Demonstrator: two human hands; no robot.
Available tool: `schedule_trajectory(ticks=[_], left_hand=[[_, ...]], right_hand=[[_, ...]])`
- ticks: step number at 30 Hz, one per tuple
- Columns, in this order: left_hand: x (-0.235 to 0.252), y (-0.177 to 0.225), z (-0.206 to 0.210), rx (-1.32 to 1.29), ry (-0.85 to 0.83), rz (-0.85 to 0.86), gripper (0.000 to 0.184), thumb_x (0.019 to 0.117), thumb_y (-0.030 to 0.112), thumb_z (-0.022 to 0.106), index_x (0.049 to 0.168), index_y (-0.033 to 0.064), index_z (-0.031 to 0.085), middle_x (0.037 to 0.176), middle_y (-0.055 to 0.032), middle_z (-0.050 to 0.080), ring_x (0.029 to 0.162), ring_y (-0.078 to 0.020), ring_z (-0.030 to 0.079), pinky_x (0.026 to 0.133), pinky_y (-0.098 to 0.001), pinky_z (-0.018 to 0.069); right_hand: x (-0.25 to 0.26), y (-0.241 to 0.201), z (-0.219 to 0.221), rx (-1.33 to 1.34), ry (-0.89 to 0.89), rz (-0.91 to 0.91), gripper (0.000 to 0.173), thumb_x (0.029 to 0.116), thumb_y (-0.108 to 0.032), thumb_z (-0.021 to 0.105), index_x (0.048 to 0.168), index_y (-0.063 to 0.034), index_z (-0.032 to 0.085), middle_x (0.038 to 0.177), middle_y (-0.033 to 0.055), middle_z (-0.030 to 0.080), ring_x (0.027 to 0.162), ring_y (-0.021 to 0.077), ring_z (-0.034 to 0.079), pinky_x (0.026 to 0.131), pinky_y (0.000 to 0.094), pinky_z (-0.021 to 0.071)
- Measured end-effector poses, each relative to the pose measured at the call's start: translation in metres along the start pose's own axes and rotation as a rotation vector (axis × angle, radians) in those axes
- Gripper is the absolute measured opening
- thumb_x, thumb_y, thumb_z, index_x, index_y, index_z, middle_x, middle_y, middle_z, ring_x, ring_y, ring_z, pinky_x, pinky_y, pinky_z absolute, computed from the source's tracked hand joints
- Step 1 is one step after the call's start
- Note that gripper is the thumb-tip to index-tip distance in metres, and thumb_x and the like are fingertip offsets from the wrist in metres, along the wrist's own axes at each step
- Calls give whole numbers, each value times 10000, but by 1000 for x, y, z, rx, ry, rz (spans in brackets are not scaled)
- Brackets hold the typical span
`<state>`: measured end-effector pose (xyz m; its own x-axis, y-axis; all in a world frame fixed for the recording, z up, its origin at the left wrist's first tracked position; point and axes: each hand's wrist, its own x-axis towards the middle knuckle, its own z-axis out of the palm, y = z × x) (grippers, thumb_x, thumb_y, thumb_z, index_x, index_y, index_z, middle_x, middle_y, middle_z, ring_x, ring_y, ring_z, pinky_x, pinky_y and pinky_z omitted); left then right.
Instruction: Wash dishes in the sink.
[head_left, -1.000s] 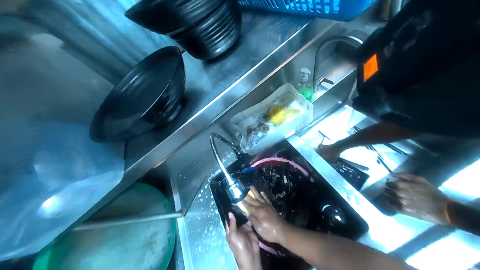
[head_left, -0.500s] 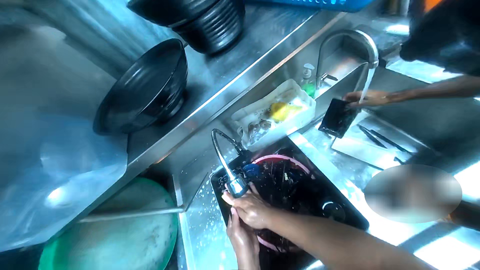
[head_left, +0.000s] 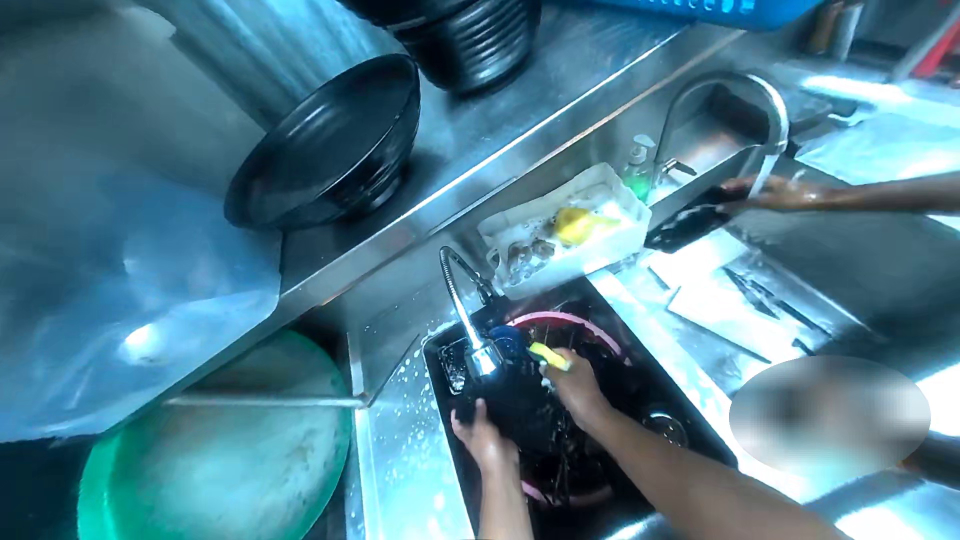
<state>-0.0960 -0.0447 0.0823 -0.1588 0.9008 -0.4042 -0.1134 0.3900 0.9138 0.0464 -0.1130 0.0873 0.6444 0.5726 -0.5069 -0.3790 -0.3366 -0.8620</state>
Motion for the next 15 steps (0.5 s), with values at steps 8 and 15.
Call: schedule_trajectory(ticks=[8,15], left_hand=[[-42,-13,5,144,-563,179,490,1103,256,279,1463,-48,415,1404,-195,537,1278,-200,532,1088,-333,447],[-75,36,-10,-101,-541,136,889,829,633,732,1363,-35,487,1142,-121,698,1042,-162,694,947,-393,584]], right_hand=[[-63,-35,33,-261,-171,-279,443,992,-450,565,1246,-112,697,1134,83,726,1105,193,674,1017,434,528],[-48,-51,54,-418,-275,-388,494,1036,-445,448,1389,-165,650,1561,39,508,1477,265,398,1205,550,301]])
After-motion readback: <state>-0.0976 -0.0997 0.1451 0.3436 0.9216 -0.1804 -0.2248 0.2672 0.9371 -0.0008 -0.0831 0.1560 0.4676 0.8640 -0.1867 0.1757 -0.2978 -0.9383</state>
